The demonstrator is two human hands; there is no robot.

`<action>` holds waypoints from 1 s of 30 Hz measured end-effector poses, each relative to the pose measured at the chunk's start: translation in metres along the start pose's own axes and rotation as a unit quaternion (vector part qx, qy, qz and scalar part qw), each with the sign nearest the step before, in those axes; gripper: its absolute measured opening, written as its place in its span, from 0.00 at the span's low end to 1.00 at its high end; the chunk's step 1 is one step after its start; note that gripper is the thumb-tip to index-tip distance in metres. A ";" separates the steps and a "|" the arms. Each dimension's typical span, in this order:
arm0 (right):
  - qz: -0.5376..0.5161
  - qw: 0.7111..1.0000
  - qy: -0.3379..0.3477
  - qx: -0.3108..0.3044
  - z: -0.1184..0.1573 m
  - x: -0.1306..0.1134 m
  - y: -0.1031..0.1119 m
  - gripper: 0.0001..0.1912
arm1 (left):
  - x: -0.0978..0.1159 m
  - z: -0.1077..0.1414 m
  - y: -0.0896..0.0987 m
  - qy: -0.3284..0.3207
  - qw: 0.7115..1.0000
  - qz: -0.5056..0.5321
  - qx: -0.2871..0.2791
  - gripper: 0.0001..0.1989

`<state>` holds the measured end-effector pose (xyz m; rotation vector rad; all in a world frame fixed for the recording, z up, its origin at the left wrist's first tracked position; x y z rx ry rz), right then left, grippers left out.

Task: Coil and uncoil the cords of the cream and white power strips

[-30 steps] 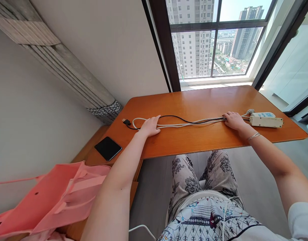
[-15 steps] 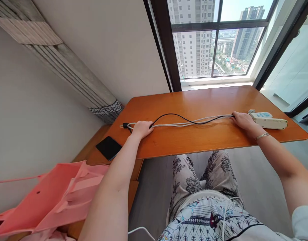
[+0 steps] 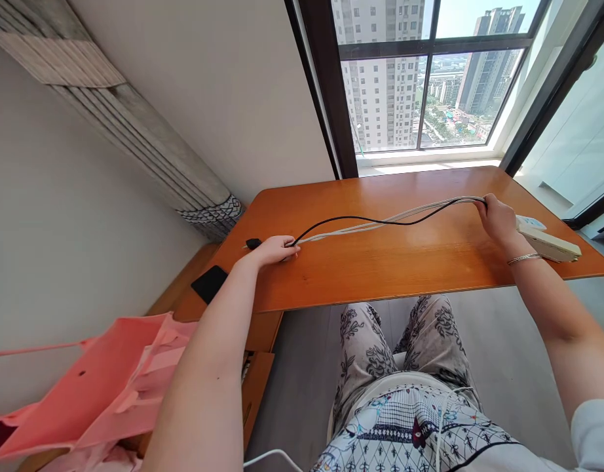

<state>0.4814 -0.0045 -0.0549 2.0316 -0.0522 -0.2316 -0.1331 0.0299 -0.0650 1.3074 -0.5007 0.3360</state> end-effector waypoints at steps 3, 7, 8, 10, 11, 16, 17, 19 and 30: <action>-0.001 0.999 -0.041 -0.008 -0.013 -0.002 0.002 0.20 | 0.011 0.005 0.000 0.013 0.977 0.209 -0.039 0.18; 0.016 0.995 -0.074 -0.069 -0.025 -0.015 0.005 0.22 | 0.039 0.013 0.000 0.022 0.905 0.424 -0.018 0.23; 0.020 0.993 -0.073 -0.088 -0.026 -0.021 0.005 0.23 | 0.049 0.015 0.000 0.018 0.887 0.462 -0.018 0.24; 0.033 0.989 -0.068 -0.129 -0.026 -0.032 0.004 0.24 | 0.070 0.020 0.001 0.000 0.850 0.526 -0.018 0.25; 0.042 0.986 -0.062 -0.148 -0.025 -0.039 0.002 0.24 | 0.082 0.022 0.001 -0.005 0.834 0.551 -0.017 0.25; 0.077 0.973 0.007 -0.216 -0.007 -0.078 -0.007 0.24 | 0.137 0.026 -0.008 -0.024 0.804 0.594 0.001 0.22; 0.079 0.972 0.026 -0.219 -0.002 -0.086 -0.008 0.24 | 0.146 0.026 -0.012 -0.033 0.812 0.582 0.010 0.21; 0.079 0.971 0.062 -0.217 0.009 -0.103 -0.008 0.24 | 0.162 0.023 -0.020 -0.058 0.831 0.552 0.029 0.19; 0.073 0.928 0.264 -0.253 0.067 -0.167 0.001 0.17 | 0.212 -0.006 -0.061 -0.173 0.893 0.412 0.048 0.15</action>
Point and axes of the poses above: each hand's wrist, its own z-axis away from the middle knuckle, its own y-axis out of the back of the hand, x = y × z, the point moved 1 cm from there along -z, towards the middle knuckle, and after that the axes turned 2 degrees about y, right-handed, at the moved point
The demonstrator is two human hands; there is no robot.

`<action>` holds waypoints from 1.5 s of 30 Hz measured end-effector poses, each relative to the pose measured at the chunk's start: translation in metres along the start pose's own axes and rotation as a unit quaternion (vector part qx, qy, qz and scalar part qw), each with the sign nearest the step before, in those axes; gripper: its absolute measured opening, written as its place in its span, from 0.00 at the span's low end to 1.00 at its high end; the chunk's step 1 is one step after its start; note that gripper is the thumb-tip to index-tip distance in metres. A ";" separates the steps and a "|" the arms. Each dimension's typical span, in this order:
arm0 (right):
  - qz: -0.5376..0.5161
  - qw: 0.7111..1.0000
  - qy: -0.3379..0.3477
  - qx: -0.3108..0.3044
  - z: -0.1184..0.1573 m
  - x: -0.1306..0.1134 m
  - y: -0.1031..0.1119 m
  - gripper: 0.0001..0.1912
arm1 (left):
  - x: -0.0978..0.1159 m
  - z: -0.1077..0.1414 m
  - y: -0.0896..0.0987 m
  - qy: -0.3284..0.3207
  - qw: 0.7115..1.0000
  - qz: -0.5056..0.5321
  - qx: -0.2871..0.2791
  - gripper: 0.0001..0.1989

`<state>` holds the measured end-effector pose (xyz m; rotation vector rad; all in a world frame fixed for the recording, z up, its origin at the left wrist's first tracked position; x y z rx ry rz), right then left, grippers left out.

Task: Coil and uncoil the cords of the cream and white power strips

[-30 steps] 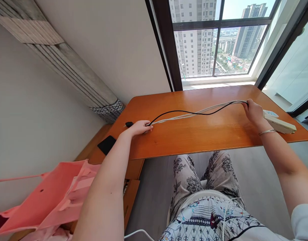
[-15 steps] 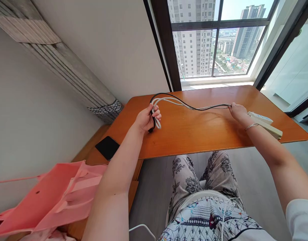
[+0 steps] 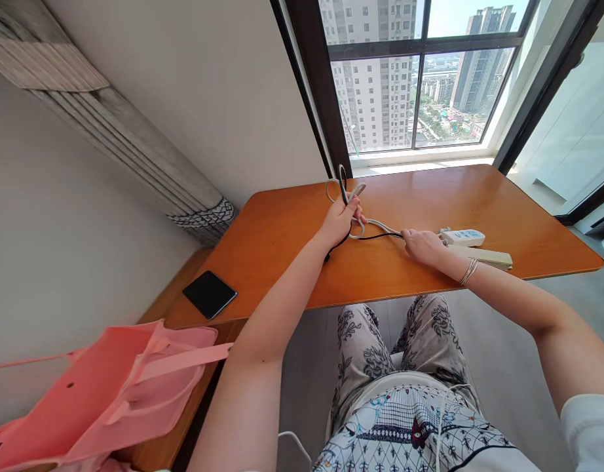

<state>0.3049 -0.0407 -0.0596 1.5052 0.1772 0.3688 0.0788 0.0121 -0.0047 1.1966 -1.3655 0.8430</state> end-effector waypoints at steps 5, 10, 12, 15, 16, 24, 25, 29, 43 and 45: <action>-0.058 0.998 -0.017 0.015 -0.003 -0.004 0.010 0.16 | -0.013 0.015 -0.031 -0.026 0.984 -0.143 -0.101 0.09; -0.089 0.995 -0.019 0.032 0.000 -0.004 0.025 0.16 | -0.015 0.026 -0.055 -0.022 0.927 -0.361 -0.100 0.13; -0.078 0.996 -0.007 0.037 0.005 -0.007 0.026 0.17 | -0.012 0.023 -0.060 -0.006 0.900 -0.426 -0.095 0.16; -0.039 0.998 0.018 0.038 0.011 -0.012 0.025 0.19 | -0.004 0.020 -0.062 0.002 0.858 -0.503 -0.108 0.18; -0.027 0.998 0.028 0.039 0.013 -0.014 0.026 0.20 | -0.001 0.019 -0.062 0.000 0.843 -0.524 -0.122 0.18; 0.006 0.996 0.055 0.064 0.019 -0.015 0.035 0.24 | 0.009 0.022 -0.060 -0.005 0.792 -0.588 -0.165 0.13; 0.007 0.996 0.052 0.071 0.019 -0.015 0.035 0.25 | 0.008 0.022 -0.060 0.000 0.791 -0.591 -0.161 0.12; 0.011 0.996 0.048 0.075 0.017 -0.012 0.037 0.30 | 0.008 0.021 -0.058 0.000 0.787 -0.590 -0.179 0.11; -0.039 0.997 -0.012 0.071 -0.004 -0.015 0.036 0.21 | 0.004 0.040 -0.054 0.034 0.887 -0.454 -0.072 0.16; -0.055 0.995 -0.018 0.083 -0.005 -0.016 0.036 0.23 | 0.000 0.040 -0.052 0.068 0.923 -0.371 -0.079 0.12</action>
Point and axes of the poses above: each hand's wrist, its own z-axis away from the middle knuckle, its own y-axis out of the back of the hand, x = y × z, the point moved 1 cm from there along -z, towards the middle knuckle, and after that the axes turned 2 degrees about y, right-handed, at the moved point
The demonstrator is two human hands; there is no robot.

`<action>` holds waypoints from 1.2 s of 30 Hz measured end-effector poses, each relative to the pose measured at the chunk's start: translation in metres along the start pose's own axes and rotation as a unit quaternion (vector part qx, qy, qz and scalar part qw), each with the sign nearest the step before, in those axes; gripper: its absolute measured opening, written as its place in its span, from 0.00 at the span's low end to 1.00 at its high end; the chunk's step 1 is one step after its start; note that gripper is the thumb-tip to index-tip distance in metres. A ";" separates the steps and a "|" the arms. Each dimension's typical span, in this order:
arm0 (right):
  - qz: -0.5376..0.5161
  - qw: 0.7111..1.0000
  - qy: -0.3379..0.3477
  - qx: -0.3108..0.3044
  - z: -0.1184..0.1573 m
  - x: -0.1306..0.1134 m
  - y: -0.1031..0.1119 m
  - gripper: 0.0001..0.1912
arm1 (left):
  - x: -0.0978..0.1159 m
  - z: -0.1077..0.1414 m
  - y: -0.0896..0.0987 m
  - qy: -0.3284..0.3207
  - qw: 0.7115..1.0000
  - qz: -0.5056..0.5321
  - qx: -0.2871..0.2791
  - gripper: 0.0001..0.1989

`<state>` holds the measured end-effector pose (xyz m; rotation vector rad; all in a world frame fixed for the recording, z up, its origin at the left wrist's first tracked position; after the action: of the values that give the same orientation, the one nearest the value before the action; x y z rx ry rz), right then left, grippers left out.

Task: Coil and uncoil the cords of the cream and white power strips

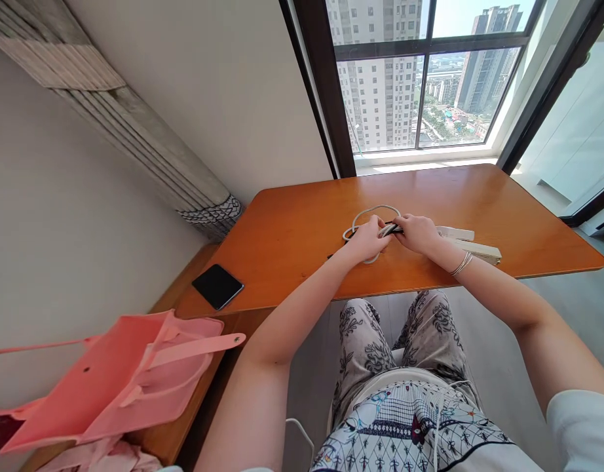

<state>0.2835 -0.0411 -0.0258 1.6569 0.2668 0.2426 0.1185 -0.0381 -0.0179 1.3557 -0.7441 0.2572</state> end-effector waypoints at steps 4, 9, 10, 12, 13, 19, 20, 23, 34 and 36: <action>-0.053 0.998 0.033 0.015 0.000 0.003 -0.001 0.27 | -0.007 -0.001 -0.008 -0.013 0.996 0.087 0.003 0.11; -0.081 0.993 0.079 0.016 -0.004 0.010 0.000 0.20 | -0.015 0.000 -0.023 -0.039 0.978 0.202 0.022 0.12; -0.073 0.994 0.074 0.012 -0.004 0.010 0.000 0.20 | -0.016 0.001 -0.028 -0.032 0.971 0.234 0.029 0.12; -0.056 0.997 0.052 0.006 -0.005 0.009 0.002 0.20 | -0.019 0.002 -0.038 -0.025 0.956 0.288 0.056 0.13; -0.052 0.998 0.039 0.006 -0.005 0.007 0.003 0.21 | -0.020 0.003 -0.043 -0.032 0.948 0.308 0.073 0.13; -0.119 0.991 -0.025 0.063 -0.003 0.005 0.005 0.20 | -0.025 0.012 -0.057 -0.080 0.929 0.324 0.160 0.21; -0.144 0.986 -0.033 0.077 -0.004 0.006 0.005 0.20 | -0.026 0.012 -0.058 -0.076 0.931 0.321 0.159 0.20; -0.226 0.967 -0.049 0.105 -0.005 0.009 0.004 0.18 | -0.026 0.009 -0.063 -0.073 0.943 0.305 0.114 0.16; -0.399 0.913 0.078 0.041 0.010 0.025 0.021 0.15 | -0.038 -0.011 -0.059 -0.231 0.966 0.091 0.072 0.30; -0.426 0.899 0.098 0.009 0.013 0.026 0.025 0.16 | -0.036 -0.010 -0.058 -0.225 0.968 0.070 0.082 0.30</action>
<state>0.3133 -0.0472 -0.0017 1.3871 1.1125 -0.2631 0.1285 -0.0336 -0.0861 1.5406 -1.2244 0.1225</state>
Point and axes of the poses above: each hand's wrist, its own z-axis away from the middle knuckle, its own y-axis out of the back of the hand, x = y × z, the point moved 1 cm from there along -z, towards the middle knuckle, and after that the axes turned 2 degrees about y, right-handed, at the moved point
